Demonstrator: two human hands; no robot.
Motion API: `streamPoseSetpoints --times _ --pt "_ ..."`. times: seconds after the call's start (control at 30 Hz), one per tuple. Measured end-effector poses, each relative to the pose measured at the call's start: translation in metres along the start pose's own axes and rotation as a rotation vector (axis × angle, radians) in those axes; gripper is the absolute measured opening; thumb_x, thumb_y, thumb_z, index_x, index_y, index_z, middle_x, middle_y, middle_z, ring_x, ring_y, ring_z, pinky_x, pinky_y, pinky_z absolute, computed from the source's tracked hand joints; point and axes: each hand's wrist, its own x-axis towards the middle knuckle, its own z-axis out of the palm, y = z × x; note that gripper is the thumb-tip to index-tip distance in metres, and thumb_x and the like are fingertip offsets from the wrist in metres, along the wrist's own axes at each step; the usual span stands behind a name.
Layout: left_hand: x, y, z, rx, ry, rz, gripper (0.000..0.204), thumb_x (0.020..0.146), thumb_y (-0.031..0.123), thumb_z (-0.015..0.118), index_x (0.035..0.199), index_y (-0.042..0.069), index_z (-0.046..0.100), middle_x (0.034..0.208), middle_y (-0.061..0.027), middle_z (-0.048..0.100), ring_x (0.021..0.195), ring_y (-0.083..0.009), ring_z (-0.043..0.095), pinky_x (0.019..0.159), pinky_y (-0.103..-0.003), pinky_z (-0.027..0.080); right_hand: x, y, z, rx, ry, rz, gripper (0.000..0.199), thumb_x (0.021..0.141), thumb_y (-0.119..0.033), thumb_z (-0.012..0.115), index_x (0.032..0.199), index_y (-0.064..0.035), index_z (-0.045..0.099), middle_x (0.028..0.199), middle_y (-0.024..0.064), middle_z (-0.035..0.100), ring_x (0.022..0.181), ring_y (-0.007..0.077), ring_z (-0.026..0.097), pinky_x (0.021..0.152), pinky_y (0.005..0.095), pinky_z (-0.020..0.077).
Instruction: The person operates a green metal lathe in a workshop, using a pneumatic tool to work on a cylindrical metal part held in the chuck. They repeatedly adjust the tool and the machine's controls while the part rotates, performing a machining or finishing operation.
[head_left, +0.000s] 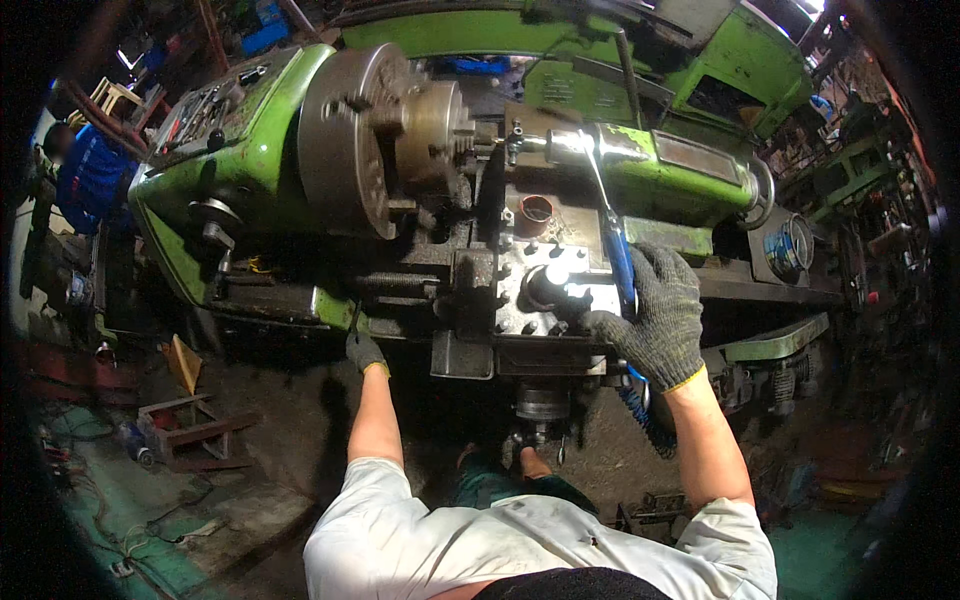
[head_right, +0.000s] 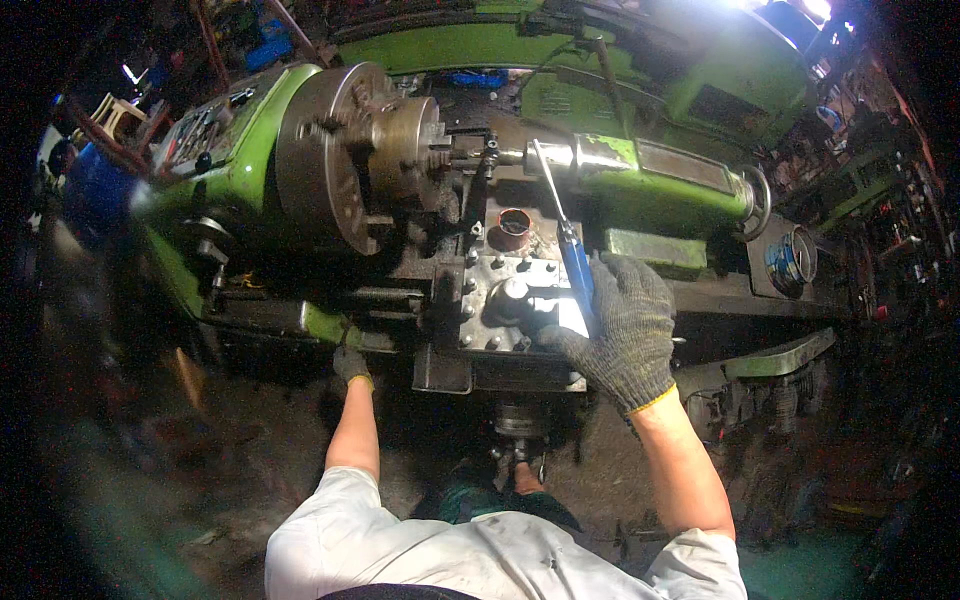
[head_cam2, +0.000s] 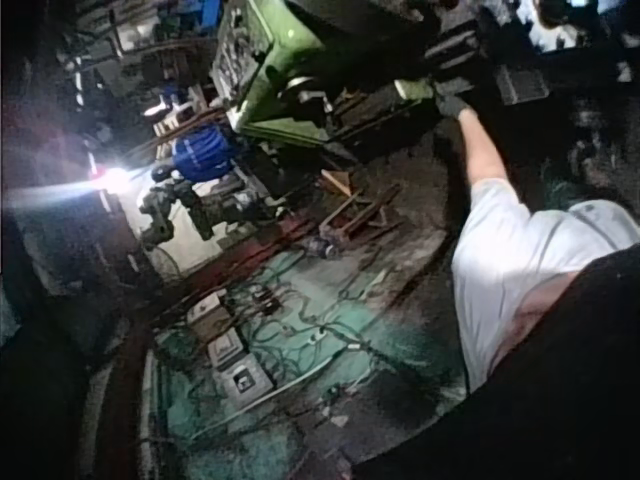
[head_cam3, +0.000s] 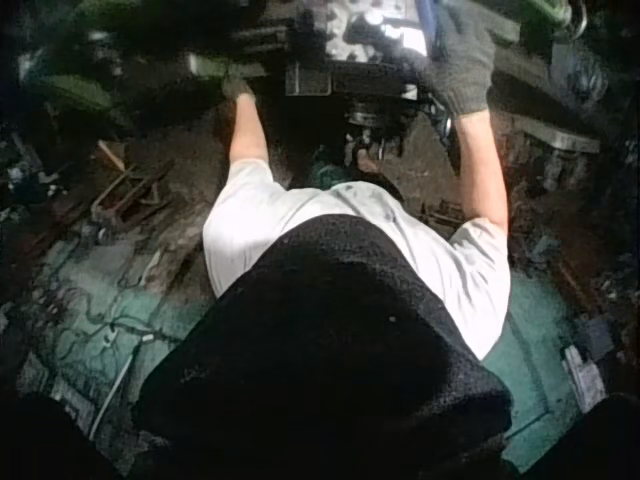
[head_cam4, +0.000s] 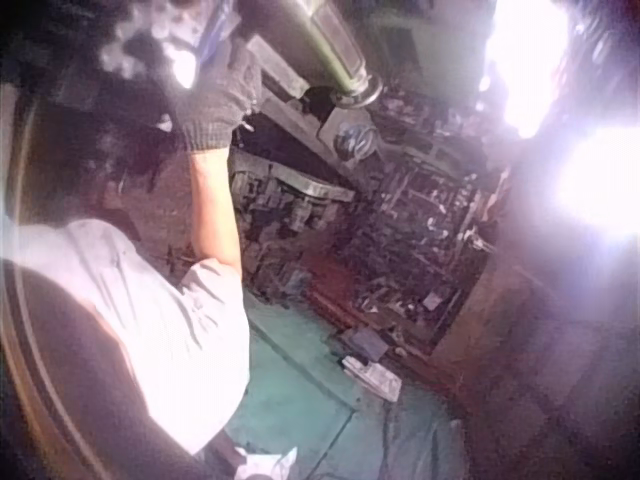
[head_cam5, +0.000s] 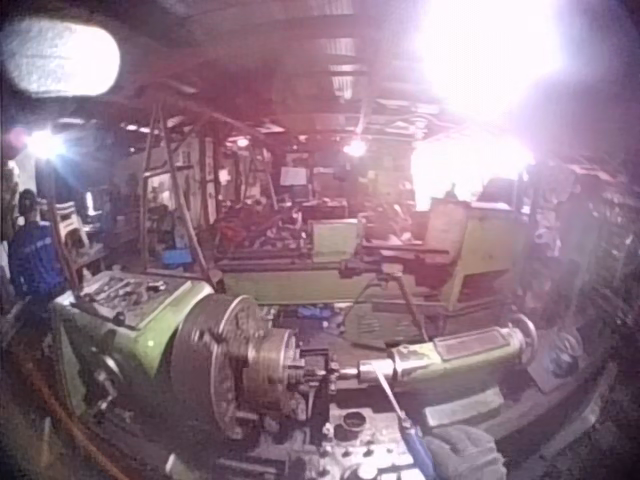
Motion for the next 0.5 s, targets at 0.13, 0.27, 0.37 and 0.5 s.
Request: streamPoseSetpoints --times 0.13,0.27,0.37,0.5 --pt "-0.057 0.117 -0.008 0.687 -0.187 0.008 0.021 0.095 0.015 0.062 0.101 0.0 0.074 0.103 -0.0254 0.073 0.092 -0.0395 0.069 0.082 -0.045 0.054 0.006 0.004 0.024 0.035 -0.023 0.077 0.045 0.066 -0.029 0.083 0.102 -0.0067 0.068 0.098 0.0173 0.065 0.094 0.0396 0.063 0.083 0.0514 0.0488" --pt "-0.079 0.069 -0.05 1.416 -0.728 0.392 0.041 0.102 0.021 0.047 0.139 0.002 0.05 0.144 -0.0208 0.047 0.134 -0.0328 0.042 0.111 -0.047 0.032 0.018 0.001 0.025 0.129 0.191 0.0 0.035 0.071 -0.018 0.078 0.103 -0.0065 0.068 0.096 0.017 0.068 0.092 0.04 0.066 0.078 0.0482 0.0529" --pt "-0.091 0.11 -0.065 1.538 -1.0 0.356 0.061 0.102 0.038 0.045 0.153 0.005 0.046 0.164 -0.0193 0.036 0.154 -0.0301 0.031 0.125 -0.049 0.025 0.012 0.011 0.009 0.388 0.298 -0.006 0.051 0.084 -0.016 0.075 0.131 -0.0024 0.061 0.12 0.0181 0.069 0.11 0.0323 0.068 0.088 0.04 0.0567" --pt "-0.07 0.029 -0.049 1.24 -1.151 0.188 0.065 0.092 0.054 0.057 0.132 0.004 0.067 0.149 -0.0232 0.054 0.14 -0.0351 0.051 0.115 -0.048 0.04 0.007 0.037 -0.047 0.88 0.131 0.364 0.061 0.093 -0.008 0.072 0.148 -0.0057 0.047 0.118 0.0055 0.064 0.106 0.016 0.065 0.085 0.0312 0.0566"
